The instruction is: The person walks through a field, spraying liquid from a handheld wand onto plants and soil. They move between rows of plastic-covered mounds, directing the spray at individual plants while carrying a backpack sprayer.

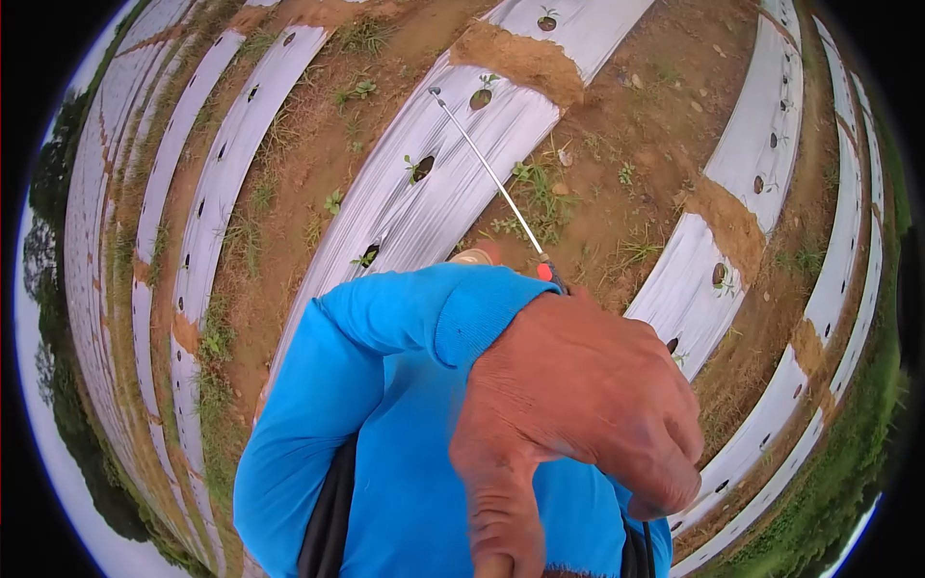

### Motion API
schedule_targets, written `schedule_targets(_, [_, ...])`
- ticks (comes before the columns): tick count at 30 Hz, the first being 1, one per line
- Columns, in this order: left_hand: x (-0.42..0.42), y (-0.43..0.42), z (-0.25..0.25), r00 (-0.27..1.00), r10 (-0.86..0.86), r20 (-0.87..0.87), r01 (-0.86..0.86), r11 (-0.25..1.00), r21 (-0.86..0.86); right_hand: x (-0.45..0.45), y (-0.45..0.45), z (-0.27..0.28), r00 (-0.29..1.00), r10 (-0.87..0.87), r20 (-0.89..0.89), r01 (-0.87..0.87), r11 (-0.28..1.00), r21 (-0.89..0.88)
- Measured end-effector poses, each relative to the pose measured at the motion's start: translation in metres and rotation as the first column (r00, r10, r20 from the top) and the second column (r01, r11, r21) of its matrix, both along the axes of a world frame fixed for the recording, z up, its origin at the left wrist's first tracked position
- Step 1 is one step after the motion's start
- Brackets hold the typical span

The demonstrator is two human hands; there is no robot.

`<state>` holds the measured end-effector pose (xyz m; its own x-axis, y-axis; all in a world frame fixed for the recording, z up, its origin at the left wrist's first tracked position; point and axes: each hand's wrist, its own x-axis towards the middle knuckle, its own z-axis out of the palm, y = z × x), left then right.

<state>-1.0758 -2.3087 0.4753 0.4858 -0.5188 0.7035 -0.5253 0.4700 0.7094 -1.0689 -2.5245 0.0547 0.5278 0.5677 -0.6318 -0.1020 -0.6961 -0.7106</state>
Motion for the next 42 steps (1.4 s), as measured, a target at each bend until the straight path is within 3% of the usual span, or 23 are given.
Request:
schedule_targets(4, [0.104, 0.024, -0.007, 0.996, 0.024, 0.086, -0.029, 0.998, 0.057, 0.102, -0.043, -0.095, 0.988, 0.077, 0.132, -0.066, 0.994, -0.088])
schedule_targets(7, [0.182, 0.036, -0.028, 0.992, -0.122, 0.036, 0.127, 0.942, -0.312, 0.185, -0.070, -0.168, 0.964, 0.148, 0.221, -0.119, 0.983, -0.139])
schedule_targets(9, [0.252, 0.047, -0.046, 0.990, -0.120, 0.072, 0.137, 0.943, -0.302, 0.246, -0.073, -0.188, 0.951, 0.178, 0.253, -0.142, 0.978, -0.155])
schedule_targets(11, [0.317, 0.065, -0.058, 0.981, -0.157, 0.116, 0.183, 0.945, -0.271, 0.296, -0.046, -0.153, 0.963, 0.170, 0.209, -0.138, 0.978, -0.157])
schedule_targets(13, [0.382, 0.079, -0.069, 0.990, -0.109, -0.094, 0.110, 0.994, 0.008, 0.353, -0.007, -0.092, 0.977, 0.141, 0.163, -0.118, 0.983, -0.140])
schedule_targets(16, [0.460, 0.083, -0.087, 0.965, -0.170, -0.202, 0.161, 0.985, -0.061, 0.427, 0.055, 0.008, 0.993, 0.081, 0.090, -0.072, 0.993, -0.095])
schedule_targets(18, [0.504, 0.097, -0.094, 0.944, 0.057, -0.325, -0.011, 0.990, 0.142, 0.478, 0.088, 0.051, 0.997, 0.053, 0.059, -0.051, 0.998, -0.049])
schedule_targets(19, [0.526, 0.105, -0.103, 0.946, 0.031, -0.321, 0.019, 0.989, 0.149, 0.502, 0.103, 0.064, 0.998, 0.041, 0.043, -0.040, 0.999, -0.023])
schedule_targets(21, [0.576, 0.122, -0.129, 0.901, 0.201, -0.383, -0.042, 0.922, 0.385, 0.549, 0.127, 0.078, 0.997, 0.021, 0.070, -0.027, 0.995, 0.098])
schedule_targets(23, [0.630, 0.145, -0.154, 0.875, 0.387, -0.291, -0.207, 0.842, 0.498, 0.600, 0.147, 0.086, 0.993, -0.004, 0.118, -0.026, 0.969, 0.244])
schedule_targets(24, [0.656, 0.159, -0.163, 0.825, 0.443, -0.351, -0.213, 0.819, 0.533, 0.629, 0.160, 0.100, 0.993, -0.008, 0.118, -0.022, 0.966, 0.256])
schedule_targets(26, [0.709, 0.191, -0.190, 0.674, 0.538, -0.507, -0.247, 0.810, 0.532, 0.703, 0.186, 0.114, 0.960, 0.074, -0.271, -0.137, 0.965, -0.222])
schedule_targets(29, [0.781, 0.244, -0.250, 0.302, 0.546, -0.781, -0.391, 0.818, 0.421, 0.781, 0.191, 0.063, 0.995, -0.009, -0.095, 0.002, 0.998, -0.067])
schedule_targets(30, [0.803, 0.270, -0.278, 0.246, 0.640, -0.728, -0.439, 0.743, 0.504, 0.809, 0.195, 0.048, 0.997, -0.052, -0.055, 0.052, 0.999, 0.007])
schedule_targets(32, [0.822, 0.305, -0.345, -0.091, 0.745, -0.661, -0.590, 0.495, 0.638, 0.878, 0.204, 0.065, 0.987, 0.040, -0.159, -0.052, 0.996, -0.070])
schedule_targets(33, [0.820, 0.326, -0.394, -0.242, 0.752, -0.613, -0.565, 0.404, 0.719, 0.919, 0.214, 0.080, 0.985, 0.025, -0.171, -0.034, 0.998, -0.055])
schedule_targets(34, [0.814, 0.342, -0.424, -0.309, 0.804, -0.508, -0.477, 0.331, 0.814, 0.944, 0.217, 0.096, 0.977, 0.011, -0.214, -0.023, 0.998, -0.051])
schedule_targets(35, [0.808, 0.353, -0.447, -0.533, 0.638, -0.556, -0.327, 0.451, 0.830, 0.974, 0.220, 0.100, 0.979, 0.030, -0.201, -0.046, 0.996, -0.074])
schedule_targets(37, [0.778, 0.361, -0.493, -0.746, 0.378, -0.549, -0.173, 0.685, 0.707, 1.031, 0.224, 0.101, 0.981, 0.024, -0.193, -0.037, 0.997, -0.065])
schedule_targets(38, [0.768, 0.365, -0.500, -0.795, 0.332, -0.507, -0.037, 0.809, 0.587, 1.057, 0.226, 0.098, 0.979, 0.022, -0.202, -0.037, 0.997, -0.068])
schedule_targets(39, [0.789, 0.343, -0.454, -0.753, 0.600, -0.272, 0.273, 0.660, 0.700, 1.084, 0.228, 0.096, 0.978, 0.047, -0.204, -0.062, 0.996, -0.069])
schedule_targets(41, [0.792, 0.339, -0.465, -0.459, 0.820, -0.341, 0.468, 0.550, 0.691, 1.137, 0.238, 0.096, 0.980, 0.028, -0.195, -0.040, 0.997, -0.060])
schedule_targets(42, [0.788, 0.340, -0.485, -0.459, 0.818, -0.346, 0.472, 0.554, 0.686, 1.158, 0.244, 0.093, 0.979, 0.013, -0.202, -0.024, 0.999, -0.049])
